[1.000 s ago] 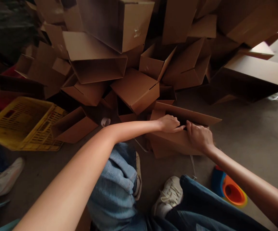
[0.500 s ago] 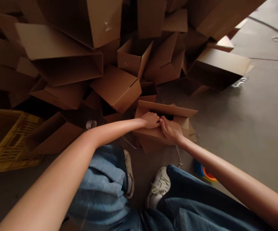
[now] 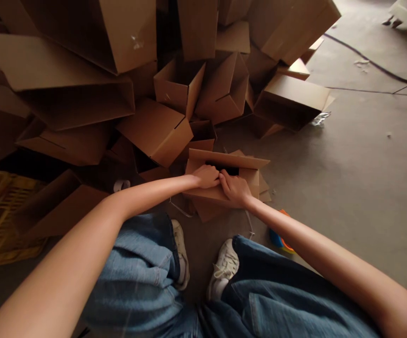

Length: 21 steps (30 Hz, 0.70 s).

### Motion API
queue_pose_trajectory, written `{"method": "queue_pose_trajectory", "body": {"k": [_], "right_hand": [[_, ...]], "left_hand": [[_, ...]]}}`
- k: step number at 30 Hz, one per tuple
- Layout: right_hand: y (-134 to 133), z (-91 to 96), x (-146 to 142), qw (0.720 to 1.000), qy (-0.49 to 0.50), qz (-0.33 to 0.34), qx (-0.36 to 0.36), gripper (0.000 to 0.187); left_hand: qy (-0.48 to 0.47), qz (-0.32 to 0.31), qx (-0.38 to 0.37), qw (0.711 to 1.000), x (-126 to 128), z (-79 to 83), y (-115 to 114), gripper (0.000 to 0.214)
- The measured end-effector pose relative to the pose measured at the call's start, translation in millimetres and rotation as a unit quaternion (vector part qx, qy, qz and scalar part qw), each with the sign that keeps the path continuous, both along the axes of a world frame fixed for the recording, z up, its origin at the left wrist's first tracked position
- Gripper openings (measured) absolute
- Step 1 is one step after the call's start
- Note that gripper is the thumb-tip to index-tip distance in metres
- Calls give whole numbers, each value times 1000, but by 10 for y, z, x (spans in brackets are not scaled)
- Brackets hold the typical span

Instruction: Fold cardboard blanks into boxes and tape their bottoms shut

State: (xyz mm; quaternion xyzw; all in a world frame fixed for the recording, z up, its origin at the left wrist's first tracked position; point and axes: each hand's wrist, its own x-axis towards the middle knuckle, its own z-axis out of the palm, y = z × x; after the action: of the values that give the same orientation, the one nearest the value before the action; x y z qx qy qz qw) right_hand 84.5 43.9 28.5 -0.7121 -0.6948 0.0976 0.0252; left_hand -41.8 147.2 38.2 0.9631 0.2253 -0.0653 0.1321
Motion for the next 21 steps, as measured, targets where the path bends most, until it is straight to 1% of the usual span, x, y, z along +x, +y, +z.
{"method": "queue_pose_trajectory", "body": {"k": [9,21], "right_hand": [[6,-5,8,1000,-1,1,-3,48],[4,42,-5,1000,2,0,-13,46]], "left_hand": [[21,-14,10,1000,0,12,13,43],[29,-19,17,999,2,-20,28,43]]}}
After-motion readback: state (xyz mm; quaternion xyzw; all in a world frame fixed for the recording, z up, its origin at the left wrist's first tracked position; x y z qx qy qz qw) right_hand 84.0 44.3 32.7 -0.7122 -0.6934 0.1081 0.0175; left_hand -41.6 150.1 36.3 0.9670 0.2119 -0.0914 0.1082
